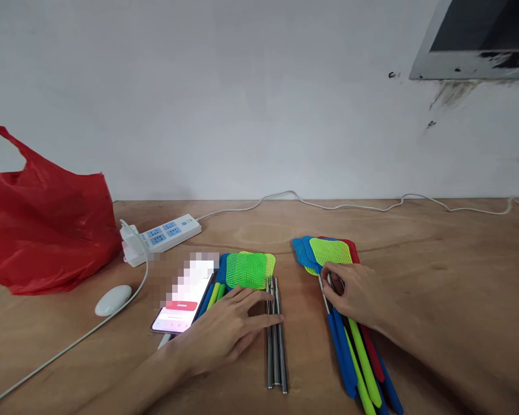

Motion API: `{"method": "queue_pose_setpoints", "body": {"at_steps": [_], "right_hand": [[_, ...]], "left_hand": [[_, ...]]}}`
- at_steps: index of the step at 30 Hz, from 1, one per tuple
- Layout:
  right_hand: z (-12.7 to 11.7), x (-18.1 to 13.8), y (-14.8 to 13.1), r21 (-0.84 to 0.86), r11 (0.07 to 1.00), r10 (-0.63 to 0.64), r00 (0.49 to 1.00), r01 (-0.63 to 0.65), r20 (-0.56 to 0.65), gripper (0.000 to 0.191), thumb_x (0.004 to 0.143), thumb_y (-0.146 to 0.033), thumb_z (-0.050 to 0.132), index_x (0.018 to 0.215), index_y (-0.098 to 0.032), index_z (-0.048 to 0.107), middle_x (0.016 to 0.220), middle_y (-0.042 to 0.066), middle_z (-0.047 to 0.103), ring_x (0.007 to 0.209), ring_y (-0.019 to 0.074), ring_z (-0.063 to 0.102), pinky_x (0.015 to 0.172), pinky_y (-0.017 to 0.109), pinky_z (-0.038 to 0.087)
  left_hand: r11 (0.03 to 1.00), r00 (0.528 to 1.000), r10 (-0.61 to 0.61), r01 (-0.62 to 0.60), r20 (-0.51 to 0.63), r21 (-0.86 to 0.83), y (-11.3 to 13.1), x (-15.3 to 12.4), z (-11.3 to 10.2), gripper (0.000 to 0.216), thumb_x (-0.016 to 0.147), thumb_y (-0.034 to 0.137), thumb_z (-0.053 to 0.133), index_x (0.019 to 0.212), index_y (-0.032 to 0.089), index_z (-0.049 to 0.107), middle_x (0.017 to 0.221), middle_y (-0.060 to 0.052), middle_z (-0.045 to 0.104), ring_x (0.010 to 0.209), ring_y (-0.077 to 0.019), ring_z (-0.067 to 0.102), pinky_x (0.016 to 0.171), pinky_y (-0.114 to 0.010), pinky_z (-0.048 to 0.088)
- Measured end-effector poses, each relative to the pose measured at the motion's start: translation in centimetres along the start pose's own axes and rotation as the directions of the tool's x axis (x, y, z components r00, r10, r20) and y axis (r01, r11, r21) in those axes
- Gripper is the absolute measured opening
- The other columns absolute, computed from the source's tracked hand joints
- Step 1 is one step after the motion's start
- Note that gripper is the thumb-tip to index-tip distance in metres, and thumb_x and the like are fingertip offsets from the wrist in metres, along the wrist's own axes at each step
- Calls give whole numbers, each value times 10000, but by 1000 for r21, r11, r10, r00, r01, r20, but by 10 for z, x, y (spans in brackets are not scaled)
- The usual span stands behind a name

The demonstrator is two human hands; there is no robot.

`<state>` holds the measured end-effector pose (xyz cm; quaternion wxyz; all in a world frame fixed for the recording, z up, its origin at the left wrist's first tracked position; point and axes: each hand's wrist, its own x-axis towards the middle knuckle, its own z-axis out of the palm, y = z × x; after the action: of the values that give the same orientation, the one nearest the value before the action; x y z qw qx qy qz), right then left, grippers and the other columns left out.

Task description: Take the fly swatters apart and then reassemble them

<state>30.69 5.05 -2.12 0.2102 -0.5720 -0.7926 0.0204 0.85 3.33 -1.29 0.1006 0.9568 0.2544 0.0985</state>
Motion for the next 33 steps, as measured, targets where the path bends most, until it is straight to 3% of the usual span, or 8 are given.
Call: {"method": "queue_pose_setpoints", "body": {"at_steps": [7,14,19,23,28,33], "right_hand": [[0,0,-2,-66,997,37,996,-32,79,101,827,-271,579,735,-228,572,587,-24,608,571,167,578,523,270,280],[2,1,3,-36,998,50,997,-48,59,36,816,-200,564,809,-235,569,598,-42,609,595,164,609,533,263,281],[-1,3,5,-260,956,141,990,-138,-7,92,824,-209,562,916,-216,555,752,25,697,642,219,650,521,285,209],[-3,2,6,-403,897,203,979,-181,11,195,847,-270,559,1027,-194,561,735,77,704,662,289,683,522,302,149],[-2,0,9,-340,931,165,985,-136,57,245,847,-211,538,1088,-216,581,703,48,683,684,289,679,530,298,164],[2,2,17,-177,976,131,991,-123,35,243,799,-173,572,1036,-224,596,611,-17,609,605,220,606,531,276,207]], "left_hand": [[1000,1000,-1,0,-21,-27,2,0,4,459,997,134,467,1419,308,515,1407,-87,540,1302,-271,525,1062,-451,464],[999,1000,-11,10,-20,-30,5,0,4,485,976,110,476,1421,299,513,1412,-85,546,1309,-273,527,1070,-454,466],[999,1000,-19,19,-4,-28,4,1,5,491,984,111,463,1436,303,495,1424,-87,532,1329,-259,507,1085,-452,451],[999,1000,-18,17,-22,-29,3,1,7,486,985,125,474,1433,312,497,1426,-85,532,1330,-266,508,1088,-460,449],[999,999,-28,27,-34,-35,4,2,9,495,986,123,475,1444,310,482,1436,-88,521,1339,-272,500,1093,-470,442],[999,999,-38,37,-34,-38,4,2,10,505,975,118,489,1442,309,484,1437,-85,520,1342,-277,497,1095,-469,442]]}}
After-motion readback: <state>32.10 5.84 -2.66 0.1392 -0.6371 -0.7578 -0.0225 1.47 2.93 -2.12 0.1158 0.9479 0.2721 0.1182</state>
